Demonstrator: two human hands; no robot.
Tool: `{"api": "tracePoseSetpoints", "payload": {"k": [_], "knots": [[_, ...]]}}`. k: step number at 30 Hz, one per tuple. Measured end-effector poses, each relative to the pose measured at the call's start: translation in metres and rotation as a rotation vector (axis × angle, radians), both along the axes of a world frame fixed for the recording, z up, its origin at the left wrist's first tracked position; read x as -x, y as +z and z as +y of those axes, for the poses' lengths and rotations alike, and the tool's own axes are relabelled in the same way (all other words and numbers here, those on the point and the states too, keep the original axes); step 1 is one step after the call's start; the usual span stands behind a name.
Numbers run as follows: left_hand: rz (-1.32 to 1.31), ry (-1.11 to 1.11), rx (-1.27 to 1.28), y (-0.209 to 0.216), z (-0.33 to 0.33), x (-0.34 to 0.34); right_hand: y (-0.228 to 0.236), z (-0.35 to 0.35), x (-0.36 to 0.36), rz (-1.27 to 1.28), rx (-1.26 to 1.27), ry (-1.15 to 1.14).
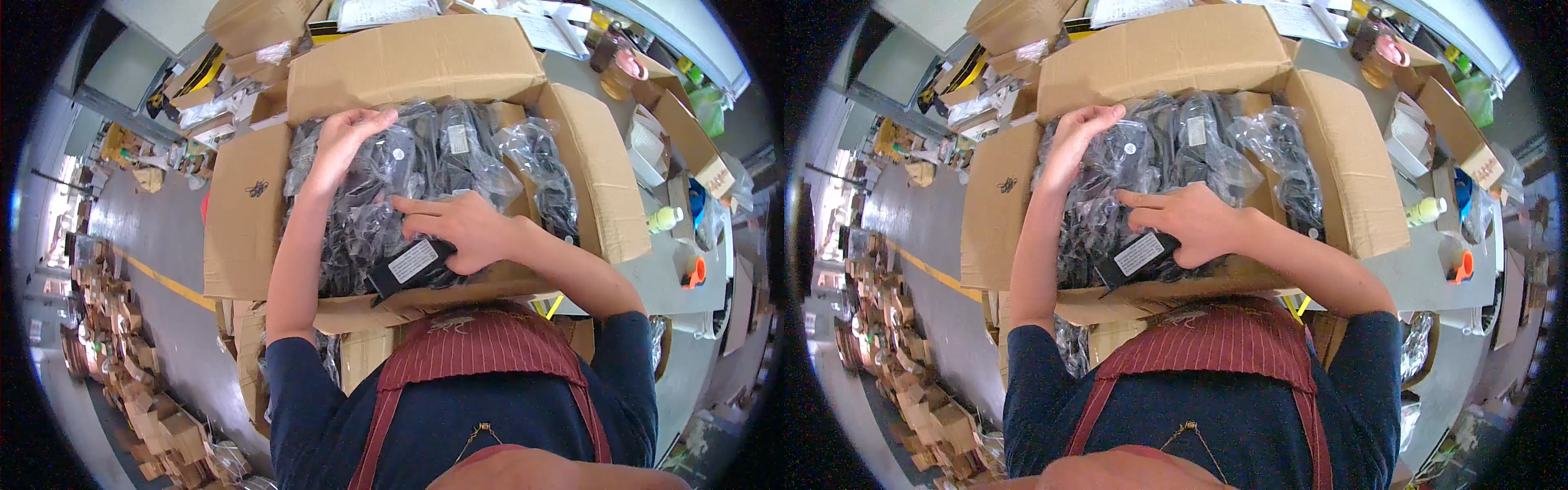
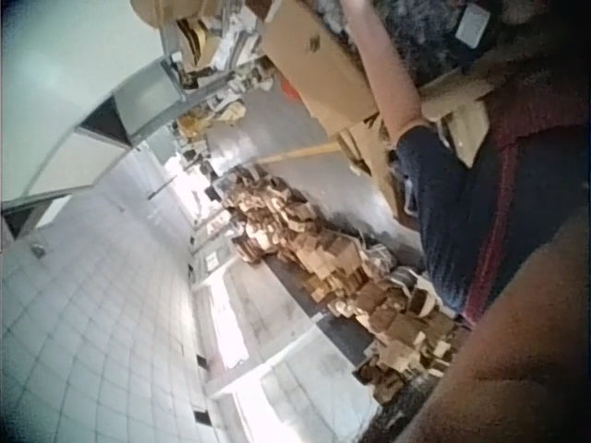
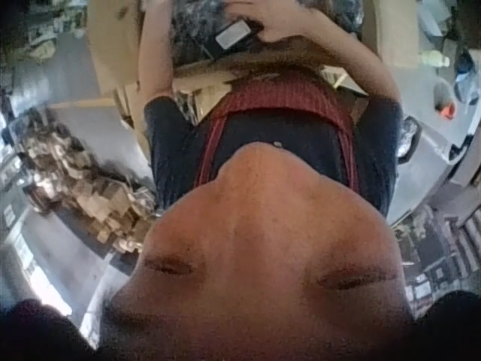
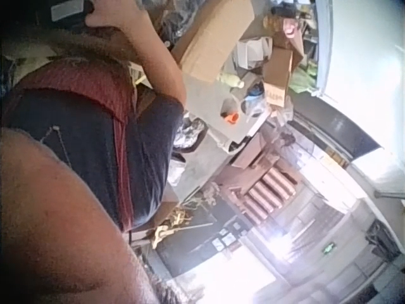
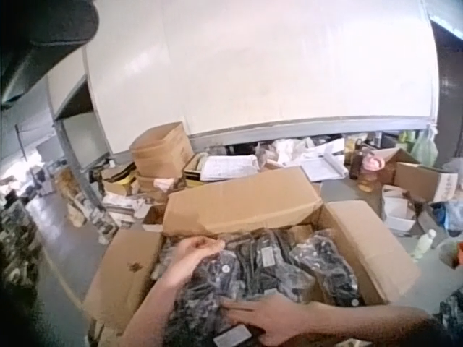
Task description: The person picks up and organizes bagged power outlets from one cardboard box and moves them into a larger cardboard box, holding the outlets up to the camera to show the labels and ports.
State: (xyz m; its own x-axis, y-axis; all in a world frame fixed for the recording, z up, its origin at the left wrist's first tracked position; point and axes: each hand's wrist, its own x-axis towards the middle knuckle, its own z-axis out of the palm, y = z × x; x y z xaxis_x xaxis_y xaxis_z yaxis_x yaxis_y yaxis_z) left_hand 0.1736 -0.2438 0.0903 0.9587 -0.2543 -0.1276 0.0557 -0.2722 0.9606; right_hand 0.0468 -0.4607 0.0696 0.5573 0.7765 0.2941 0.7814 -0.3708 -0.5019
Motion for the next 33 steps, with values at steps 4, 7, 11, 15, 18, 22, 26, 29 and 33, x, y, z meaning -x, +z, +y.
{"api": "tracePoseSetpoints", "payload": {"k": [4, 7, 11, 15, 18, 22, 26, 29, 33], "knots": [[-0.309, -0.066, -0.350, -0.018, -0.023, -0.003, -0.011, -0.001, 0.000, -0.012, -0.007, 0.001], [-0.361, -0.125, -0.396, -0.024, -0.023, 0.008, 0.000, 0.001, 0.005, -0.010, 0.082, 0.030], [-0.353, -0.277, -0.235, -0.014, -0.029, 0.016, -0.020, 0.007, 0.002, -0.113, -0.052, 0.038], [-0.607, -0.480, -0.136, -0.015, -0.014, 0.013, -0.018, 0.000, 0.010, -0.109, -0.052, -0.020], [-0.586, -0.434, -0.044, -0.003, 0.012, 0.011, -0.020, -0.010, 0.008, -0.129, -0.106, -0.037], [-0.239, -0.365, -0.104, 0.035, 0.022, 0.058, -0.024, -0.010, 0.001, -0.113, -0.153, -0.103], [-0.110, -0.457, -0.290, 0.060, 0.017, 0.084, -0.022, -0.015, -0.007, 0.082, -0.203, -0.170], [0.043, -0.137, -0.219, 0.019, 0.052, 0.073, -0.003, -0.019, -0.004, 0.412, -0.196, -0.323], [0.130, -0.078, -0.196, -0.028, 0.074, 0.067, -0.014, -0.027, -0.019, 0.670, -0.328, -0.345]]}}
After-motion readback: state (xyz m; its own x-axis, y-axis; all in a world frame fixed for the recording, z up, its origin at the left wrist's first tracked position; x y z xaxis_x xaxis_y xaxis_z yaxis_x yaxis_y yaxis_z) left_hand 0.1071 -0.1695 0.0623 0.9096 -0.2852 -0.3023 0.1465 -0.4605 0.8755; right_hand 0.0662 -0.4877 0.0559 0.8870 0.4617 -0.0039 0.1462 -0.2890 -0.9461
